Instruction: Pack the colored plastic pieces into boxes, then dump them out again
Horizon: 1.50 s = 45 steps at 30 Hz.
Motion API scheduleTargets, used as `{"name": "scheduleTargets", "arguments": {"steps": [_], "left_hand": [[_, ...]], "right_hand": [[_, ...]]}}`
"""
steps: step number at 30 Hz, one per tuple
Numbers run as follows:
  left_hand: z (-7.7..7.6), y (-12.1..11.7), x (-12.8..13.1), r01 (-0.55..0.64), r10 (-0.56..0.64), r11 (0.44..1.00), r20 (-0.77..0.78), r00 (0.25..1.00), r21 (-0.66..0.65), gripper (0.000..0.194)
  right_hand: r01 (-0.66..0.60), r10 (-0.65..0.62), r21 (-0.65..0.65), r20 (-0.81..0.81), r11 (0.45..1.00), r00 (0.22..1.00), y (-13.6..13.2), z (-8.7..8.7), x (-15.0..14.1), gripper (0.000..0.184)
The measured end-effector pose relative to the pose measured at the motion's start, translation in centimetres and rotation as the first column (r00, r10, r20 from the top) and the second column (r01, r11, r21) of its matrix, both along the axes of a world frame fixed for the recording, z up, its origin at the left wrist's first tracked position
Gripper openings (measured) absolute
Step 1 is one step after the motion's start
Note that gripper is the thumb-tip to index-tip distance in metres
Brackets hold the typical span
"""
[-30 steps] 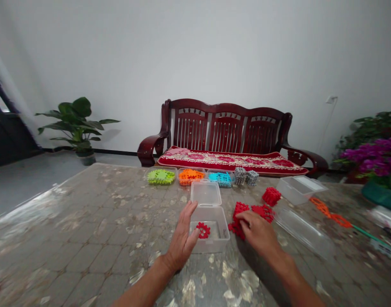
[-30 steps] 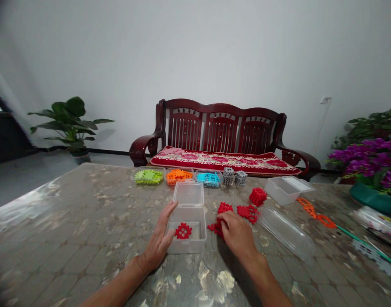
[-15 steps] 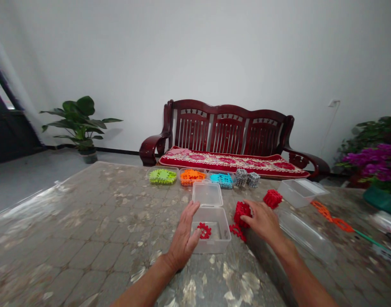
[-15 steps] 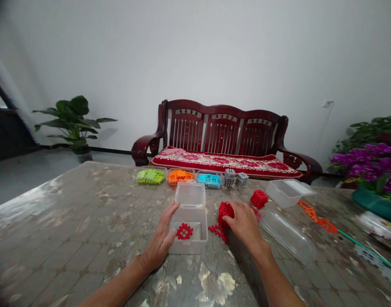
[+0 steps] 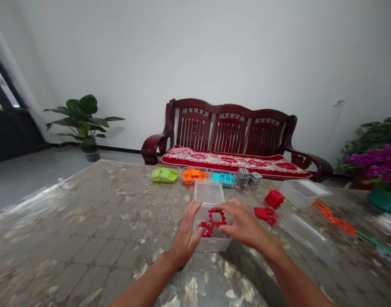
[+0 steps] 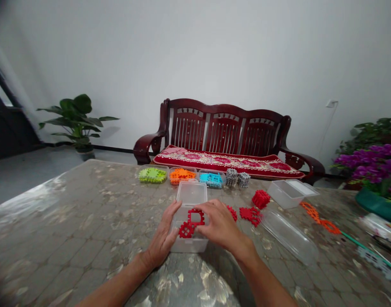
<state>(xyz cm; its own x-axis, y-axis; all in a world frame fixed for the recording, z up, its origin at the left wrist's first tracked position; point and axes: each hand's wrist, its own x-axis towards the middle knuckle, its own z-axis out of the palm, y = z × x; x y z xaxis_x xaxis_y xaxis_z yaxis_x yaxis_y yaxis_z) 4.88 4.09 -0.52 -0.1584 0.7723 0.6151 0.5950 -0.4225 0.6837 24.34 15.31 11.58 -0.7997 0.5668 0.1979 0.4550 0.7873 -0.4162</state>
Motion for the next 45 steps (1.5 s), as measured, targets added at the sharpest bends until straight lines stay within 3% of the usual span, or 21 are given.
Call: {"name": "scheduleTargets", "arguments": {"steps": [5, 11, 15, 18, 20, 28, 30, 33, 37, 42, 45], "left_hand": [[0.0, 0.0, -0.1, -0.004, 0.005, 1.000, -0.018, 1.000, 0.008, 0.057], [0.0, -0.1, -0.1, 0.006, -0.005, 1.000, -0.010, 1.000, 0.016, 0.058], [0.0, -0.1, -0.1, 0.012, -0.012, 1.000, 0.004, 1.000, 0.013, 0.058], [0.0, 0.0, -0.1, 0.010, -0.010, 1.000, 0.003, 1.000, 0.008, 0.058], [0.0, 0.0, -0.1, 0.013, -0.013, 1.000, 0.000, 1.000, 0.007, 0.058], [0.0, -0.1, -0.1, 0.012, -0.012, 1.000, -0.009, 1.000, 0.003, 0.058], [0.0, -0.1, -0.1, 0.015, -0.015, 1.000, -0.003, 1.000, 0.000, 0.058], [-0.1, -0.2, 0.0, 0.014, -0.014, 1.000, 0.013, 1.000, -0.002, 0.059], [-0.3, -0.1, 0.0, 0.009, -0.009, 1.000, 0.029, 1.000, -0.006, 0.059], [-0.4, 0.0, 0.0, 0.004, -0.004, 1.000, 0.038, 0.999, -0.011, 0.060], [-0.4, 0.0, 0.1, 0.003, -0.002, 1.000, 0.033, 0.999, -0.017, 0.060]], "right_hand": [[-0.021, 0.022, 0.030, -0.015, 0.999, 1.000, 0.8, -1.4, -0.1, 0.052], [0.233, -0.224, 0.068, -0.118, 0.970, 0.967, 2.7, -2.7, 2.6, 0.037], [0.353, -0.357, 0.102, 0.024, 0.930, 0.934, 3.8, -3.2, 4.5, 0.045], [0.383, -0.395, 0.106, 0.142, 0.918, 0.908, 4.2, -3.4, 5.0, 0.058], [0.387, -0.402, 0.111, 0.178, 0.915, 0.898, 4.2, -3.5, 4.9, 0.057], [0.455, -0.463, 0.100, 0.087, 0.885, 0.882, 4.4, -3.6, 4.7, 0.054], [0.438, -0.439, 0.058, 0.008, 0.897, 0.898, 4.0, -3.0, 4.5, 0.055], [0.310, -0.314, -0.051, -0.092, 0.949, 0.945, 2.6, -1.5, 3.6, 0.057], [0.133, -0.140, -0.091, -0.081, 0.987, 0.987, 0.3, 0.2, 1.2, 0.057], [-0.011, 0.014, -0.099, 0.035, 0.995, 0.999, -1.3, -0.1, -1.8, 0.052], [-0.037, 0.039, -0.174, 0.008, 0.984, 0.999, -0.7, -0.9, -2.1, 0.042]]}}
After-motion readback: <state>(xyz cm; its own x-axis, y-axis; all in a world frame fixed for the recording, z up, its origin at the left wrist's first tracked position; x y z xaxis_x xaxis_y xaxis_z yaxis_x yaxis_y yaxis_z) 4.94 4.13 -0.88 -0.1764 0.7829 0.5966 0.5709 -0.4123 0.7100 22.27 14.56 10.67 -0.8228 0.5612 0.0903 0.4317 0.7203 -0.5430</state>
